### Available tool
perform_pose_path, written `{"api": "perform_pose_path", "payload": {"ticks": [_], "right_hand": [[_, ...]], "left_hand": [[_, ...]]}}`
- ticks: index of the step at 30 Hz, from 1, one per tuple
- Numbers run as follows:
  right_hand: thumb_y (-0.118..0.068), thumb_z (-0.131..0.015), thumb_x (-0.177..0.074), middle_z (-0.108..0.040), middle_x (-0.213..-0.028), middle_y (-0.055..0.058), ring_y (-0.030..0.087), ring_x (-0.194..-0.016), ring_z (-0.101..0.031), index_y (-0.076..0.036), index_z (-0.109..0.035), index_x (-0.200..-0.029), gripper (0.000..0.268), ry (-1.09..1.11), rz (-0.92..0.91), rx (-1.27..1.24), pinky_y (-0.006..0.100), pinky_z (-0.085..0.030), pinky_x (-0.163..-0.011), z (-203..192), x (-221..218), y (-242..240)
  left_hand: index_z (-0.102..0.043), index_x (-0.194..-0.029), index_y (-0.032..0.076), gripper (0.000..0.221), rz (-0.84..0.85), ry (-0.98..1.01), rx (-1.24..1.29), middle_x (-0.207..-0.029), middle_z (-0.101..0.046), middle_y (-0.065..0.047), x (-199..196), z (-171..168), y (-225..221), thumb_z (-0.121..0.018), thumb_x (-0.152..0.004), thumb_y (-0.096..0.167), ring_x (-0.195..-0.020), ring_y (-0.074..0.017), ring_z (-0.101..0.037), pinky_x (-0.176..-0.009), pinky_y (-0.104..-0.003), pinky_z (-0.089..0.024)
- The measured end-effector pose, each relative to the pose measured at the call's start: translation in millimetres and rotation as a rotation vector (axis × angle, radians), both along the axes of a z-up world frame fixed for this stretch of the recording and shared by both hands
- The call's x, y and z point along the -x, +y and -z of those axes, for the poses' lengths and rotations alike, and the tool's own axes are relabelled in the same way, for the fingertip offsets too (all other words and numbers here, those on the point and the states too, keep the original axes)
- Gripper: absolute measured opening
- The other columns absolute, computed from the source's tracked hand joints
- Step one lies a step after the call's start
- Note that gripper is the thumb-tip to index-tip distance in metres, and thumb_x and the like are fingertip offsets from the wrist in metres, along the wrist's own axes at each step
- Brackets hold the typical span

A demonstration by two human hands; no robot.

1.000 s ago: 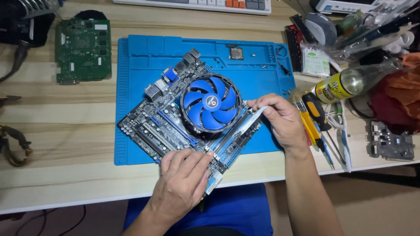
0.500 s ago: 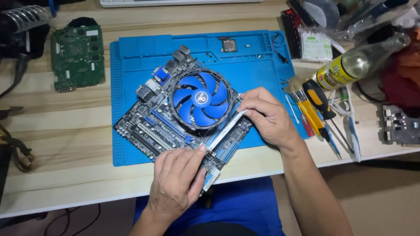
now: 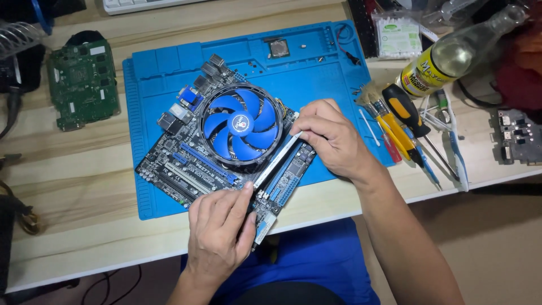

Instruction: Cleaning the contacts of a RAM module with a cotton swab and installing it into a motherboard slot.

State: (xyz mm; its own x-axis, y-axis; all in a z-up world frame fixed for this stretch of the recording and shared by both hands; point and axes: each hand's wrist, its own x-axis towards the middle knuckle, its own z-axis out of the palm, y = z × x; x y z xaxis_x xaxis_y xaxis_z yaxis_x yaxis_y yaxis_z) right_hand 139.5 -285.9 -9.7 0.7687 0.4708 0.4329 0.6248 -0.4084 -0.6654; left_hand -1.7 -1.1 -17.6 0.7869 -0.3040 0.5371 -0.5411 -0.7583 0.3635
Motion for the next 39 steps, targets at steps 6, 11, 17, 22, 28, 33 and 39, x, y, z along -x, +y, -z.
{"api": "perform_pose_path", "payload": {"ticks": [6,11,17,22,28,33,39], "right_hand": [[-0.017,-0.061,-0.116,-0.069,-0.116,0.007,0.027,-0.118,-0.06,-0.013,-0.076,-0.119,0.016,-0.025,-0.015,0.001,0.041,-0.046,-0.105,1.3,-1.3,-0.9],[-0.019,-0.059,-0.117,-0.069,-0.116,0.008,0.027,-0.118,-0.061,-0.013,-0.076,-0.12,0.018,-0.034,-0.019,0.004,0.041,-0.046,-0.104,1.3,-0.8,-1.5],[-0.017,-0.061,-0.116,-0.068,-0.116,0.009,0.027,-0.116,-0.06,-0.013,-0.076,-0.121,0.017,-0.021,-0.017,-0.005,0.04,-0.047,-0.103,-0.8,-0.2,-0.7],[-0.015,-0.062,-0.116,-0.068,-0.115,0.009,0.027,-0.114,-0.061,-0.012,-0.076,-0.121,0.015,-0.039,-0.029,-0.018,0.04,-0.047,-0.102,-4.8,0.6,-0.4],[-0.013,-0.064,-0.115,-0.068,-0.116,0.01,0.027,-0.113,-0.062,-0.011,-0.077,-0.121,0.015,-0.021,-0.027,-0.007,0.04,-0.048,-0.102,-5.6,0.4,-1.3],[-0.006,-0.065,-0.113,-0.068,-0.116,0.012,0.027,-0.112,-0.064,-0.008,-0.077,-0.12,0.014,-0.021,-0.032,-0.025,0.039,-0.049,-0.102,-11.2,1.6,0.9],[-0.01,-0.068,-0.113,-0.07,-0.117,0.011,0.027,-0.114,-0.065,-0.01,-0.079,-0.122,0.015,-0.017,-0.046,-0.051,0.039,-0.05,-0.103,-5.4,-3.4,-2.2]], "left_hand": [[-0.064,-0.153,0.007,0.05,0.01,0.004,-0.002,-0.126,-0.075,-0.007,-0.2,0.3,0.1,-0.072,-0.106,0.021,-0.115,-0.0295,-0.068,-0.102,-0.048,-0.048],[-0.064,-0.153,0.007,0.049,0.017,0.016,-0.001,-0.126,-0.075,-0.006,-0.7,-4.6,-0.2,-0.071,-0.107,0.022,-0.114,-0.0285,-0.067,-0.102,-0.048,-0.047],[-0.064,-0.152,0.006,0.049,0.019,0.024,0.016,-0.126,-0.076,-0.006,-1.2,-5.3,-0.4,-0.072,-0.106,0.021,-0.115,-0.0276,-0.067,-0.102,-0.047,-0.046],[-0.064,-0.152,0.007,0.049,0.017,0.025,0.014,-0.126,-0.075,-0.005,-1.1,-4.4,-0.7,-0.073,-0.106,0.02,-0.115,-0.0272,-0.067,-0.103,-0.047,-0.046],[-0.065,-0.151,0.006,0.048,0.027,0.029,0.034,-0.125,-0.075,-0.006,-1.7,-4.5,-0.8,-0.074,-0.105,0.019,-0.113,-0.0279,-0.068,-0.101,-0.048,-0.046],[-0.065,-0.15,0.005,0.047,0.035,0.063,0.054,-0.126,-0.074,-0.006,-1.2,-6.7,-0.1,-0.072,-0.106,0.02,-0.115,-0.0288,-0.067,-0.104,-0.049,-0.045],[-0.078,-0.127,0.006,0.032,-0.085,0.066,0.115,-0.111,-0.081,-0.005,-8.5,-40.9,-11.8,-0.075,-0.104,0.028,-0.1,-0.0255,-0.073,-0.09,-0.042,-0.049]]}}
